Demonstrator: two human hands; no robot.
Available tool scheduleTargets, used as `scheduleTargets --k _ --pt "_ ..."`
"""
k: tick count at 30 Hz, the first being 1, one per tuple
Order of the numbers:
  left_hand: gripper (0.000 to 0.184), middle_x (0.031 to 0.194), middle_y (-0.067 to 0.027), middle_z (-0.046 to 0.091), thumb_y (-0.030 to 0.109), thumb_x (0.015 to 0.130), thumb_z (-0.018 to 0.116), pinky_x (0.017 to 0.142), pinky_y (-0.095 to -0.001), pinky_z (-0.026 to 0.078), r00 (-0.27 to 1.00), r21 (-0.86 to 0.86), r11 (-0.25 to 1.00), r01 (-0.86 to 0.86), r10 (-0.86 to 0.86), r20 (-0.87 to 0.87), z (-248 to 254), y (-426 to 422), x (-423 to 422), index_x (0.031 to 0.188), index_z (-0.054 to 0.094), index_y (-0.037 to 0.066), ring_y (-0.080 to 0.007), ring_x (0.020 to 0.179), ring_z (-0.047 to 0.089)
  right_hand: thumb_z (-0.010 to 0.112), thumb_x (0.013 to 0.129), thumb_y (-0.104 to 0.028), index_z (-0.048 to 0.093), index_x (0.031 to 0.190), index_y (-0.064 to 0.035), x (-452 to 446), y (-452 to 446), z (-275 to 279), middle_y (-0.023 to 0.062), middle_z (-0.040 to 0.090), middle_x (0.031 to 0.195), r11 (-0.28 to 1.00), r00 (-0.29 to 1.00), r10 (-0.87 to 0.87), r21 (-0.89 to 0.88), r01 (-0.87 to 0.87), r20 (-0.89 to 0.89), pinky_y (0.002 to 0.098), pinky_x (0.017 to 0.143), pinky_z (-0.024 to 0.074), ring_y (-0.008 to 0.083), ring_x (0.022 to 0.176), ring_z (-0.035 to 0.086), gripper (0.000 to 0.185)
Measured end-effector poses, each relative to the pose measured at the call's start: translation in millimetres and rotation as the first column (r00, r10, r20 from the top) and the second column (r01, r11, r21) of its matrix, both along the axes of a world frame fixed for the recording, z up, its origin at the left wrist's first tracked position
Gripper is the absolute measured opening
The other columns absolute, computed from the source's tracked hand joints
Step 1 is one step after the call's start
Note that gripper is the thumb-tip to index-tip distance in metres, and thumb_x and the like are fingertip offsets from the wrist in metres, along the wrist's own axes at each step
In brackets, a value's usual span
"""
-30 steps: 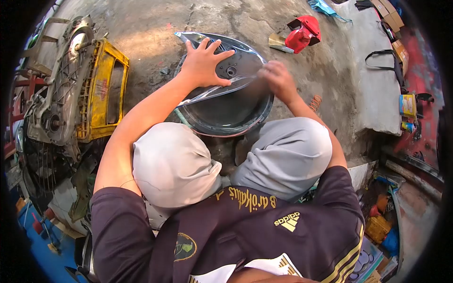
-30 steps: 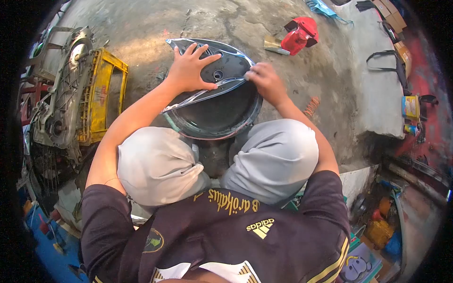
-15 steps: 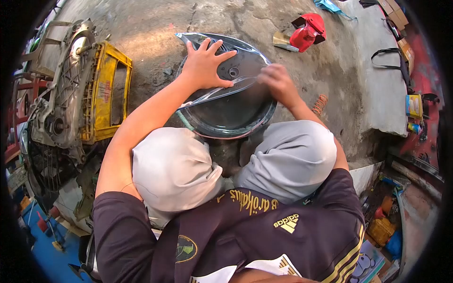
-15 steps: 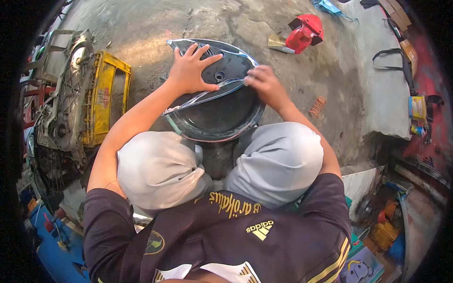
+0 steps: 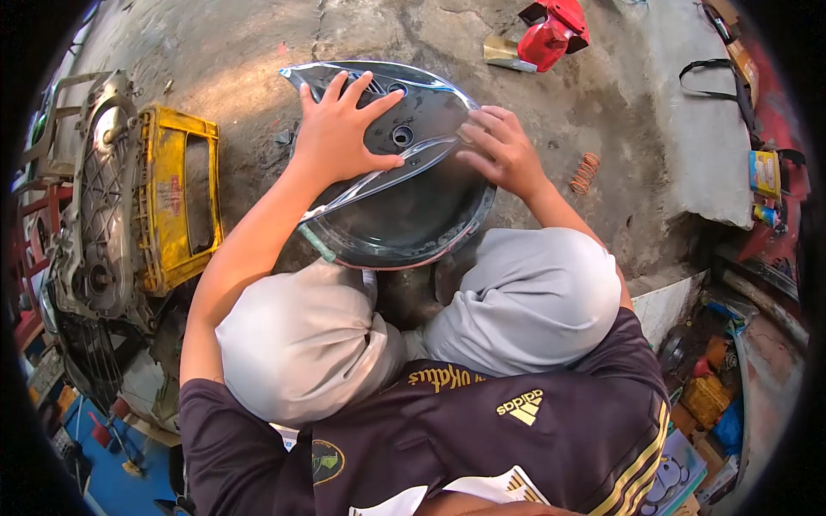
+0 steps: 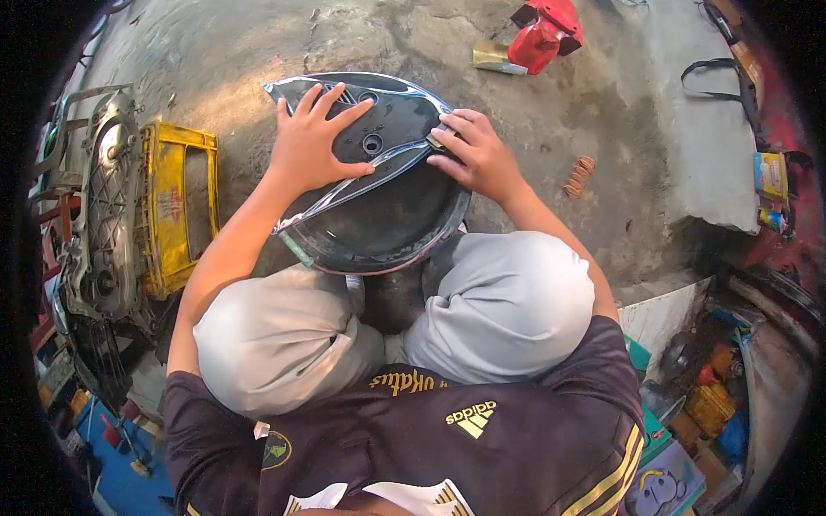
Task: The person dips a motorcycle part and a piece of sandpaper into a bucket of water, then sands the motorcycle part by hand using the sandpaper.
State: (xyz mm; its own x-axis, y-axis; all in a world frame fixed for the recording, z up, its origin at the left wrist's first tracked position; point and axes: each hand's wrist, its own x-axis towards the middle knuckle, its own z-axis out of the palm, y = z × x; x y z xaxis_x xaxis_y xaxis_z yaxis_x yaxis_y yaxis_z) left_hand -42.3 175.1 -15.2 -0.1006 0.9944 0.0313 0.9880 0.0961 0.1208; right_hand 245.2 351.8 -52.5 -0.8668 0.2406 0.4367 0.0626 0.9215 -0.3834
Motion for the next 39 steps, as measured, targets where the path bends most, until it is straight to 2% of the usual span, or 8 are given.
scheduleTargets --k 5,16,19,22,26,30,38,39 --pt "0.104 0.17 -0.0129 0.05 0.074 0.066 0.091 0.117 -0.0847 0.031 1.0 0.05 0.999 0.013 -0.014 0.017 1.0 1.9 1.1 0.16 0.058 0.046 -0.045 0.156 0.044 0.092 0.087 -0.025 0.08 0.121 -0.0093 -0.3 -8.0 -11.3 0.0152 0.072 0.135 0.992 0.99 -0.123 -0.034 0.121 -0.067 0.0495 0.105 0.0569 0.0399 0.125 0.066 0.04" --pt "0.104 0.169 -0.0099 0.05 0.072 0.064 0.093 0.117 -0.0833 0.032 1.0 -0.004 1.0 0.012 -0.012 0.011 5.8 6.8 3.8 0.159 0.06 0.044 -0.0421 0.157 0.043 0.09 0.09 -0.022 0.081 0.122 -0.0104 7.5 -6.7 -12.7 0.0162 0.068 0.136 0.95 0.963 -0.265 -0.184 0.254 -0.04 0.0465 0.102 0.0585 0.0395 0.126 0.068 0.035" --pt "0.104 0.169 -0.0093 0.05 0.072 0.064 0.093 0.116 -0.0823 0.034 1.0 -0.009 1.0 0.025 -0.025 0.002 6.1 6.9 3.5 0.159 0.06 0.043 -0.0422 0.156 0.044 0.089 0.091 -0.022 0.079 0.125 -0.0097 2.0 -13.5 -7.0 0.0184 0.066 0.142 0.978 0.994 -0.064 -0.201 0.045 -0.085 0.0479 0.105 0.0572 0.0399 0.13 0.065 0.038" --pt "0.105 0.169 -0.0104 0.051 0.073 0.065 0.093 0.114 -0.0808 0.035 0.999 0.009 0.999 0.045 -0.045 -0.011 4.7 7.1 2.8 0.159 0.061 0.041 -0.0427 0.154 0.046 0.089 0.091 -0.021 0.077 0.128 -0.0094 3.7 -6.3 -6.5 0.0201 0.065 0.146 0.987 0.998 -0.018 -0.162 0.008 -0.065 0.0492 0.107 0.056 0.041 0.132 0.064 0.04" --pt "0.105 0.168 -0.0121 0.051 0.073 0.065 0.093 0.113 -0.0801 0.036 0.998 0.009 0.998 0.059 -0.059 0.0 4.7 7.5 4.0 0.159 0.061 0.039 -0.0434 0.153 0.048 0.088 0.091 -0.022 0.076 0.13 -0.0101 6.5 -2.0 -14.7 0.0188 0.064 0.15 0.982 0.992 -0.121 -0.152 0.113 -0.046 0.0505 0.108 0.0552 0.0421 0.131 0.063 0.042" --pt "0.105 0.167 -0.0135 0.052 0.073 0.065 0.093 0.113 -0.0796 0.036 0.998 0.012 0.998 0.064 -0.064 -0.024 5.8 8.4 4.0 0.159 0.061 0.038 -0.0437 0.153 0.049 0.089 0.089 -0.022 0.076 0.13 -0.0117 4.3 -9.3 -8.6 0.0211 0.065 0.147 0.987 0.998 -0.04 -0.159 0.032 -0.043 0.0492 0.105 0.0567 0.0413 0.126 0.065 0.044" --pt "0.105 0.167 -0.014 0.052 0.074 0.066 0.092 0.114 -0.0795 0.036 0.998 0.01 0.998 0.064 -0.064 -0.029 6.2 8.2 4.0 0.16 0.061 0.038 -0.0438 0.153 0.048 0.086 0.089 -0.014 0.076 0.13 -0.012 7.0 -9.4 -14.3 0.0192 0.067 0.143 0.986 0.999 0.014 -0.165 -0.022 -0.052 0.0496 0.104 0.0571 0.0406 0.122 0.065 0.043" --pt "0.105 0.167 -0.014 0.052 0.074 0.066 0.092 0.114 -0.0795 0.036 0.998 0.015 0.998 0.064 -0.064 -0.026 6.4 8.1 4.3 0.16 0.061 0.038 -0.0437 0.153 0.048 0.087 0.083 -0.007 0.079 0.127 -0.0102 5.8 -0.7 -15.5 0.018 0.068 0.144 0.99 0.996 -0.056 -0.129 0.047 -0.066 0.0479 0.1 0.0591 0.0393 0.12 0.068 0.045"
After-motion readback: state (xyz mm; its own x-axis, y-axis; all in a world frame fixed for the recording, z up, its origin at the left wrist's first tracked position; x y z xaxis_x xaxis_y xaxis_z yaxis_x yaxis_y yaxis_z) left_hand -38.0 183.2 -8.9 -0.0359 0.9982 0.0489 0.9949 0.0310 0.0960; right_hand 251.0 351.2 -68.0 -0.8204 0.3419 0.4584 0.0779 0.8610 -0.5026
